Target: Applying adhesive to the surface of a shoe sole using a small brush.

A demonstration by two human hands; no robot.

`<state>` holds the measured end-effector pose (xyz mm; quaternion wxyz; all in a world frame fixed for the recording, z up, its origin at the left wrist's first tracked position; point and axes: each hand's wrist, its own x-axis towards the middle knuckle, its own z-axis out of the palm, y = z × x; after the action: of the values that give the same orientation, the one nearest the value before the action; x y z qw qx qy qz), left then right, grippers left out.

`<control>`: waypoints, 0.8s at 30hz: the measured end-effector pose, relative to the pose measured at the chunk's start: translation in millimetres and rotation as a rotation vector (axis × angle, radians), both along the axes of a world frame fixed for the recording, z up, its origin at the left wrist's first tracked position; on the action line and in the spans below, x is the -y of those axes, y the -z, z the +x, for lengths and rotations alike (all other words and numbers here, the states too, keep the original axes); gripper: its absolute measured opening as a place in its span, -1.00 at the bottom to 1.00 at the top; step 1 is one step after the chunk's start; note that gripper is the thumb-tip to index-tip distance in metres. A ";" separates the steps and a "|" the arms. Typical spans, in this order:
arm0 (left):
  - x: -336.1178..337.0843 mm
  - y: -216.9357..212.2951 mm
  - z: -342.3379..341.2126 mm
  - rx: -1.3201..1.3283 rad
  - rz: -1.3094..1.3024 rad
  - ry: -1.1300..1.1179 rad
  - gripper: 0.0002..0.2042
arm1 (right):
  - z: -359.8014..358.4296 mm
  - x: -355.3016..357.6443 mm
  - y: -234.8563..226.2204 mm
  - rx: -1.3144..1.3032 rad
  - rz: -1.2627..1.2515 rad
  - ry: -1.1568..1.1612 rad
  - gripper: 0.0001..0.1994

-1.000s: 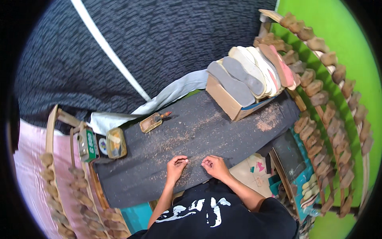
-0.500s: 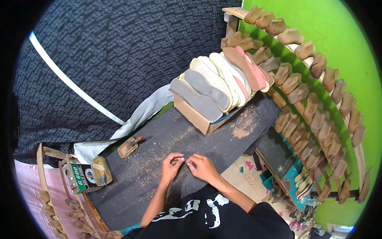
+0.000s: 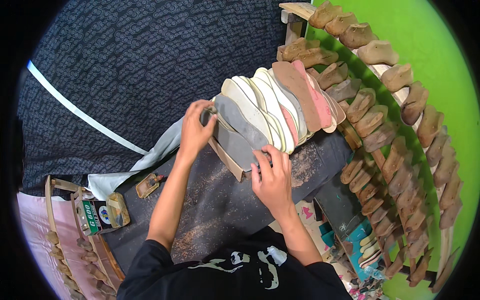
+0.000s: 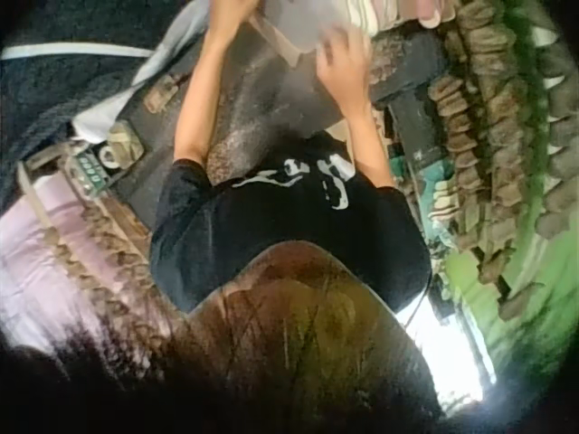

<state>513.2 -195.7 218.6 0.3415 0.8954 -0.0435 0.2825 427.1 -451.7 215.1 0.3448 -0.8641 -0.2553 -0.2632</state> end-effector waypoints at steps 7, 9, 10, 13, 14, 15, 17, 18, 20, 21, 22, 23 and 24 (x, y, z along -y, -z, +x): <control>-4.6 6.2 40.8 -0.225 0.112 -0.076 -0.51 | 3.5 -1.4 9.9 -0.003 0.048 0.053 -0.55; -1.7 0.3 42.7 -0.246 0.096 -0.088 -0.53 | 8.1 2.9 18.5 0.002 0.018 0.028 -0.55; -0.9 -2.0 43.3 -0.262 0.079 -0.098 -0.55 | 10.0 4.1 19.3 -0.002 0.019 0.025 -0.55; -6.8 -0.3 39.9 -0.133 0.032 -0.100 -0.56 | 9.6 3.8 22.4 0.062 0.040 -0.022 -0.56; -7.6 -3.3 38.0 -0.105 -0.115 -0.054 -0.58 | 9.0 3.8 25.6 0.119 0.083 -0.024 -0.56; -8.2 -5.3 33.1 -0.109 -0.116 -0.062 -0.58 | 7.7 2.8 26.8 0.175 0.126 -0.027 -0.56; -9.9 -11.9 21.5 -0.011 -0.494 0.032 -0.65 | 7.1 -0.9 23.4 0.246 0.133 -0.023 -0.56; -10.0 -20.2 6.8 -0.025 -0.568 0.033 -0.73 | 4.6 -3.5 21.8 0.296 0.161 -0.014 -0.57; -20.8 -19.5 -19.5 0.004 -0.671 0.005 -0.73 | -4.2 -9.8 18.5 0.333 0.212 -0.037 -0.55; -26.8 -18.5 -34.4 0.037 -0.774 -0.018 -0.73 | -8.7 -13.0 20.0 0.326 0.215 -0.045 -0.55; -31.7 -15.2 -50.8 0.066 -0.863 -0.032 -0.70 | -13.2 -15.8 22.8 0.309 0.288 -0.085 -0.54; -41.5 -8.9 -71.7 0.064 -0.862 -0.049 -0.70 | -19.7 -20.8 23.7 0.289 0.360 -0.127 -0.53; -53.5 0.9 -92.0 0.026 -0.931 -0.087 -0.71 | -24.9 -26.3 21.8 0.312 0.372 -0.131 -0.49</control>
<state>421.2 -142.3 217.6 0.6941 0.6444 0.1211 0.2973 402.2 -425.4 193.4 0.4705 -0.7164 -0.3081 -0.4129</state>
